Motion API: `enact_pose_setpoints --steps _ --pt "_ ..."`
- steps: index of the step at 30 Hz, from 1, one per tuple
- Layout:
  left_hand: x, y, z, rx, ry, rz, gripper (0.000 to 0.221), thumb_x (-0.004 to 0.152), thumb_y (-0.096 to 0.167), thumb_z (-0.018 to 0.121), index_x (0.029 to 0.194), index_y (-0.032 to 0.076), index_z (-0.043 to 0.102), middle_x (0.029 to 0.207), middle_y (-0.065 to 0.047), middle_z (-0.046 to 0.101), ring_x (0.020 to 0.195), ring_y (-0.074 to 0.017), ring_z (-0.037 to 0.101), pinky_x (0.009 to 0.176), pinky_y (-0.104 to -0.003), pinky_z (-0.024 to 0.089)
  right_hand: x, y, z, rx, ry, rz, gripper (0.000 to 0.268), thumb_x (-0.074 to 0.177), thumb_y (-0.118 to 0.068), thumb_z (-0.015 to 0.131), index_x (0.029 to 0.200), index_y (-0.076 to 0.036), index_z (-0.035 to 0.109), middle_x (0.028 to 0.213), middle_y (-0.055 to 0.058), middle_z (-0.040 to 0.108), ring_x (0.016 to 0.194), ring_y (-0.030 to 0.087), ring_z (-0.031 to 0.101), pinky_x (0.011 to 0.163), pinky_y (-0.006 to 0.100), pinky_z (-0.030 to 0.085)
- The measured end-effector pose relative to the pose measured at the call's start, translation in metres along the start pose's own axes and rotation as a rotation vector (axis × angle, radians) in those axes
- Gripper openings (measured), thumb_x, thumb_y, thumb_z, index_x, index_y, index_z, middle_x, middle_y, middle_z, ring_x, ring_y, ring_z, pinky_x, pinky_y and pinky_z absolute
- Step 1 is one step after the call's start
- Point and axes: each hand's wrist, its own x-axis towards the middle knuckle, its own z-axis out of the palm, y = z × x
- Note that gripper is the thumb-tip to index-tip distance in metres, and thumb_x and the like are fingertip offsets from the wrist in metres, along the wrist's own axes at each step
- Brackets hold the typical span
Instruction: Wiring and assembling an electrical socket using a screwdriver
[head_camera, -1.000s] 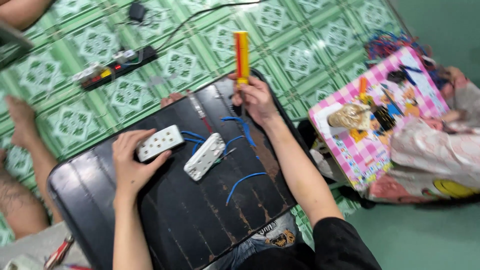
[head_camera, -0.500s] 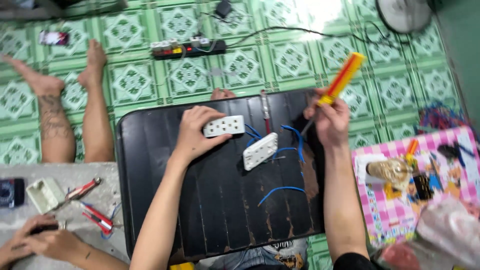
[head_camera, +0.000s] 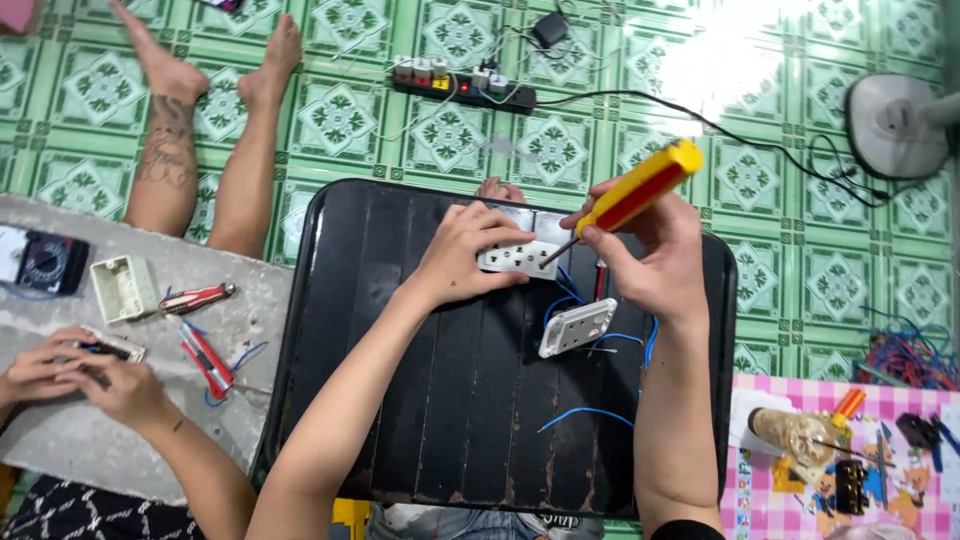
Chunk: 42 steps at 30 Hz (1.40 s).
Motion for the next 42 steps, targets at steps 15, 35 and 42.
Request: enact_pose_setpoints --steps 15,35,42 --pt "0.001 0.001 -0.003 -0.055 -0.007 -0.032 0.041 0.076 0.044 0.089 0.105 0.02 0.074 0.098 0.006 0.071 0.095 -0.0159 0.061 0.094 -0.034 0.037 0.005 0.013 0.027 -0.131 -0.115 0.024 0.037 0.085 0.004 0.082 0.118 0.005 0.067 0.1 0.024 0.073 0.091 0.042 0.076 0.083 0.048 0.062" --pt "0.001 0.002 -0.004 -0.029 0.016 -0.018 0.04 0.072 0.035 0.092 0.103 0.019 0.073 0.096 0.006 0.071 0.094 -0.0178 0.062 0.09 -0.034 0.039 0.002 -0.011 0.044 -0.413 -0.009 0.09 0.042 0.085 -0.005 0.088 0.119 0.003 0.065 0.096 0.023 0.074 0.083 0.039 0.077 0.076 0.045 0.062" --pt "-0.001 -0.002 0.002 -0.084 0.045 -0.048 0.039 0.069 0.037 0.094 0.094 0.02 0.069 0.092 0.007 0.073 0.093 -0.0183 0.064 0.09 -0.034 0.039 -0.001 -0.012 0.043 -0.375 0.0 0.154 0.041 0.087 -0.004 0.084 0.12 0.006 0.062 0.1 0.028 0.072 0.088 0.045 0.075 0.079 0.048 0.062"
